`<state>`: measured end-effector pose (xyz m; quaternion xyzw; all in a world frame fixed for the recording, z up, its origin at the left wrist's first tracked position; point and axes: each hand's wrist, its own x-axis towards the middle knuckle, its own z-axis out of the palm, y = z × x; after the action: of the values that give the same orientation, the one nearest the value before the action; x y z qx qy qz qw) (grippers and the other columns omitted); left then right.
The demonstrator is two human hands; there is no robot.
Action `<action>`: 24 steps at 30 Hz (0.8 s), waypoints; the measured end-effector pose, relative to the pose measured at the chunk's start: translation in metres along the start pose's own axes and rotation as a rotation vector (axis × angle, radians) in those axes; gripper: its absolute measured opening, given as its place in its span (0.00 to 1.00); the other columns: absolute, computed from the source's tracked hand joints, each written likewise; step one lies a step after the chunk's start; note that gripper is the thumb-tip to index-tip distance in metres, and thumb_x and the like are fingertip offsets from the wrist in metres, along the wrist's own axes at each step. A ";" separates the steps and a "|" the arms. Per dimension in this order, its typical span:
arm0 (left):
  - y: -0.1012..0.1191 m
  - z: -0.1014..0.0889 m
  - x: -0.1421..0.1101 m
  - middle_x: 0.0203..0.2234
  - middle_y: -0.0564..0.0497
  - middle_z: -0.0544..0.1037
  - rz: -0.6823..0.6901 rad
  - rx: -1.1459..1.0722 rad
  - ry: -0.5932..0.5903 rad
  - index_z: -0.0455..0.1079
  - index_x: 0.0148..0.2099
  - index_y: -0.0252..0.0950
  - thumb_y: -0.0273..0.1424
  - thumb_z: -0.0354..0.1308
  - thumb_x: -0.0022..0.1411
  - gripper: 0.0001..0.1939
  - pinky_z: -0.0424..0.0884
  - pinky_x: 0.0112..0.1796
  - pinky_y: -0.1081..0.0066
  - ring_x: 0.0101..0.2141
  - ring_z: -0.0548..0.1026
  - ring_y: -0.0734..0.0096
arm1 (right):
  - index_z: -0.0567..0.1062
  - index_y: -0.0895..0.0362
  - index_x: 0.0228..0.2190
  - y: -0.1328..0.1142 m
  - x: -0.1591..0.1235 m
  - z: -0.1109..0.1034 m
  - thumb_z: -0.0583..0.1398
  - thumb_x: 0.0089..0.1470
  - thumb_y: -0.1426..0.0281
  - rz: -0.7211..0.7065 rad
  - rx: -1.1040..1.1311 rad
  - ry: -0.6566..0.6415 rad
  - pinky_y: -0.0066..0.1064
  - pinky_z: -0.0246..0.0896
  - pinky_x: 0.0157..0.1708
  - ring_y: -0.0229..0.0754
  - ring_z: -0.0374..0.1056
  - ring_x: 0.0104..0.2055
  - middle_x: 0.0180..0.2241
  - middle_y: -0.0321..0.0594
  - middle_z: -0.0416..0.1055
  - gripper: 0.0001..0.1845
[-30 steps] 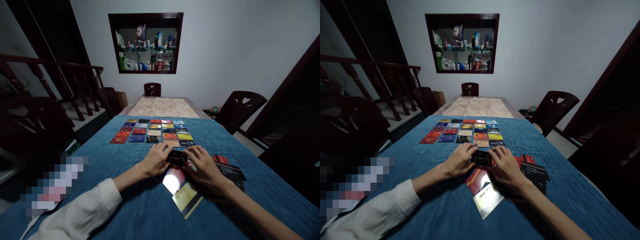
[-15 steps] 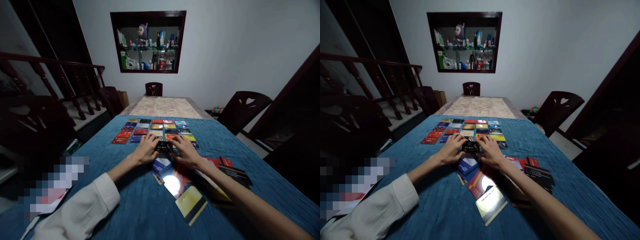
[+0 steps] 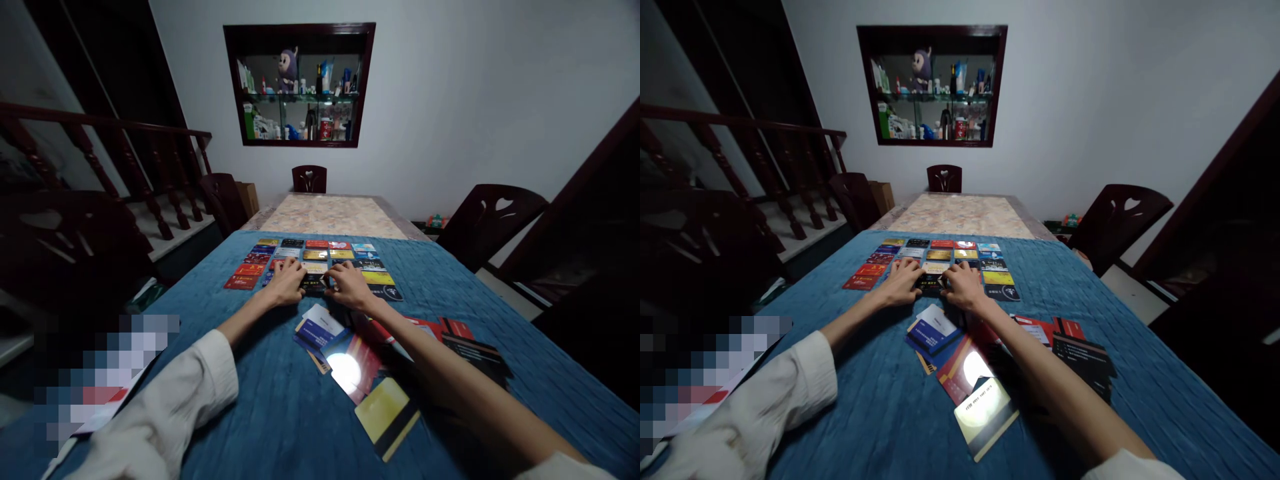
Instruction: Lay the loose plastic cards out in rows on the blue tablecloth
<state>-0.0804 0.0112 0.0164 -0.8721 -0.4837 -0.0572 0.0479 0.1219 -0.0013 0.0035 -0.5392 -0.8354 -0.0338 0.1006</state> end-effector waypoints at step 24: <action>-0.012 0.012 0.022 0.52 0.38 0.72 0.004 0.044 -0.122 0.73 0.51 0.38 0.30 0.59 0.57 0.18 0.56 0.54 0.42 0.60 0.58 0.43 | 0.79 0.51 0.45 -0.003 0.013 0.005 0.60 0.56 0.61 0.074 -0.019 -0.108 0.42 0.55 0.45 0.56 0.59 0.55 0.49 0.45 0.75 0.16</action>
<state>-0.0782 0.0371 0.0080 -0.8737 -0.4850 0.0067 0.0374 0.1137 0.0102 0.0018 -0.5717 -0.8188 -0.0087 0.0514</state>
